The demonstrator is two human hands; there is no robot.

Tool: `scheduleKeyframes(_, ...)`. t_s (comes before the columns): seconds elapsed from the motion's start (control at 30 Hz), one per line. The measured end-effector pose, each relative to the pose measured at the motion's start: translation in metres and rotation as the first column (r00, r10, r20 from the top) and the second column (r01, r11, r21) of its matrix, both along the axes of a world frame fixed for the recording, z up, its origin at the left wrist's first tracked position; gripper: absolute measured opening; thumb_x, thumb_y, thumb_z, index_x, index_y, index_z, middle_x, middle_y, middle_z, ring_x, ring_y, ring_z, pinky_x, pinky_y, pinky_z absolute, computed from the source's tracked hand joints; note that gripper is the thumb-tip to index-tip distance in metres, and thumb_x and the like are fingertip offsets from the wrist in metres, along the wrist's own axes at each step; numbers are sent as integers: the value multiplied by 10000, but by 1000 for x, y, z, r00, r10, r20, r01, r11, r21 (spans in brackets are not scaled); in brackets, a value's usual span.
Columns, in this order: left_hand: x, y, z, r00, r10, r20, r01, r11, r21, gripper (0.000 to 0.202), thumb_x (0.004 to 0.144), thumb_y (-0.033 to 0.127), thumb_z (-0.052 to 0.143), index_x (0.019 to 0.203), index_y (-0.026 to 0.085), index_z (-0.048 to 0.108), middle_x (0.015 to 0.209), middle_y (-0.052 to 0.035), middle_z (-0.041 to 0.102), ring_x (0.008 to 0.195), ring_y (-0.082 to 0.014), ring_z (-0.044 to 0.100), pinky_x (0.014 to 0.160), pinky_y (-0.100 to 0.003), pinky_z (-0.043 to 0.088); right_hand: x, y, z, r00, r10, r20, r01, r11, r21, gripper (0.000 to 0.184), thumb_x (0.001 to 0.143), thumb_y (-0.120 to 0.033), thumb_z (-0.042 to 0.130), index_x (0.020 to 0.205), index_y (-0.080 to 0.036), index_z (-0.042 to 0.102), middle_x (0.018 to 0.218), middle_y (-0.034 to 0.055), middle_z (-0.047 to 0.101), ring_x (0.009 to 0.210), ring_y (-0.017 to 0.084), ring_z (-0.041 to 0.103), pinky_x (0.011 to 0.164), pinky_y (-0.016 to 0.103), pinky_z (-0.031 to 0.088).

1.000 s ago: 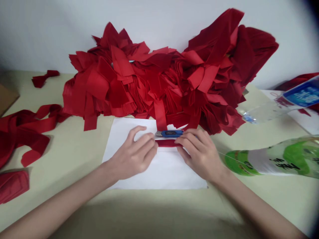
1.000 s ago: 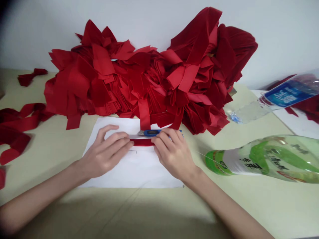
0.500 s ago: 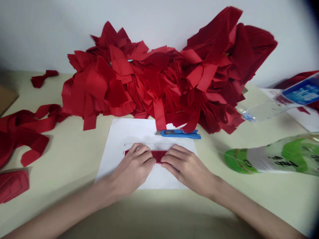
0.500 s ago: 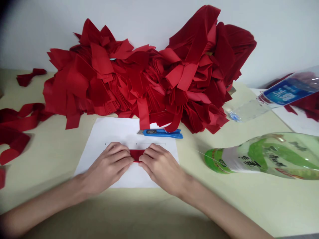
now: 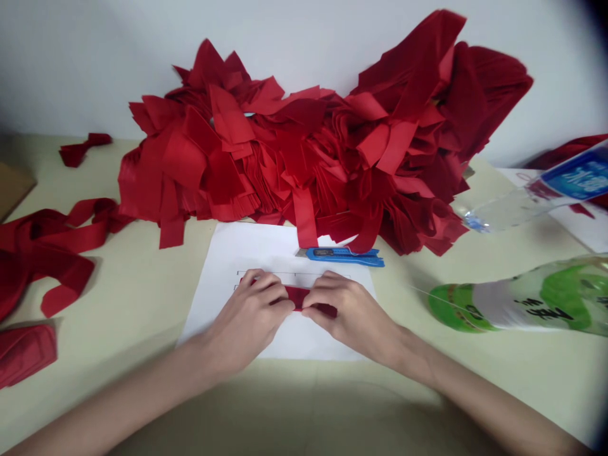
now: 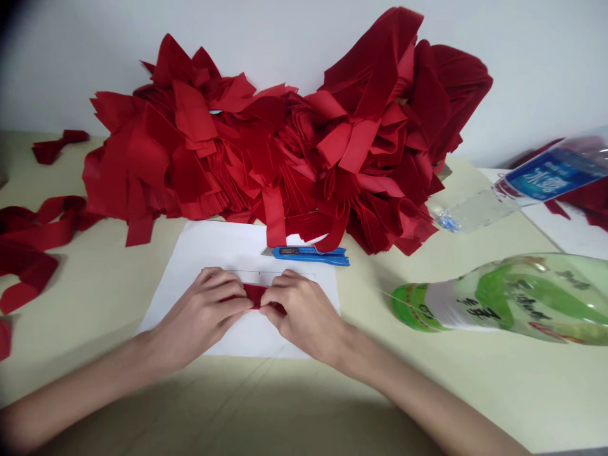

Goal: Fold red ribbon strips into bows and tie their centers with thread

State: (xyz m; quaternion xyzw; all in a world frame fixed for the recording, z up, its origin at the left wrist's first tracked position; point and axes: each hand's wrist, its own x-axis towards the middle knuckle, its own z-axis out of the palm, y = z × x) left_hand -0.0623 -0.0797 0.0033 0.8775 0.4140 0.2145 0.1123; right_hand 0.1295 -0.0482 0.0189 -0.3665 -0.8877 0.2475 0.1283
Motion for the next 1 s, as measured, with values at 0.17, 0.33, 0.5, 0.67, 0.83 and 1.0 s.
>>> scheduleKeyframes(0.17,2,1,4,998,60,1,-60,993,-105,228,872,189,524,686,185,657,723,-11,633,773,-177,529,748,-359,377,0,1,1,1000,-10,-1,10,1000,-8,121,806,-152,593,736,-185,686,680,12,645,681,147,529,667,287,434)
scheduleKeyframes(0.33,5,7,10,997,73,24,-65,971,-228,263,841,99,507,622,176,631,641,9,617,687,-152,527,729,-337,381,1,1,3,999,20,30,-19,1000,-6,158,828,-129,565,770,-193,697,717,19,665,733,155,557,686,286,431)
scheduleKeyframes(0.5,4,17,20,991,131,-13,-126,913,-389,233,771,70,496,605,181,617,619,17,598,604,-128,482,609,-281,338,0,8,5,997,-60,43,64,994,-94,154,814,-144,570,808,-196,715,740,12,683,702,140,571,665,267,425)
scheduleKeyframes(0.67,4,27,29,987,123,-100,-154,884,-442,259,754,100,451,535,176,567,477,39,425,486,-101,322,534,-270,248,-1,13,5,987,-158,37,162,963,-216,173,782,-135,563,754,-215,714,683,-35,680,573,87,538,582,231,384)
scheduleKeyframes(0.83,6,37,29,984,132,-117,-172,869,-465,247,711,108,465,513,181,592,454,42,403,453,-90,309,514,-266,219,-3,17,7,973,-219,78,232,934,-270,162,772,-186,571,718,-226,719,642,-41,669,572,90,543,561,229,371)
scheduleKeyframes(1.0,13,46,33,965,199,-170,-259,822,-507,193,638,108,501,518,189,627,456,18,505,459,-105,385,500,-270,252,-7,24,10,961,-233,146,266,924,-275,143,754,-208,581,709,-215,717,663,-21,682,596,108,558,568,235,373)
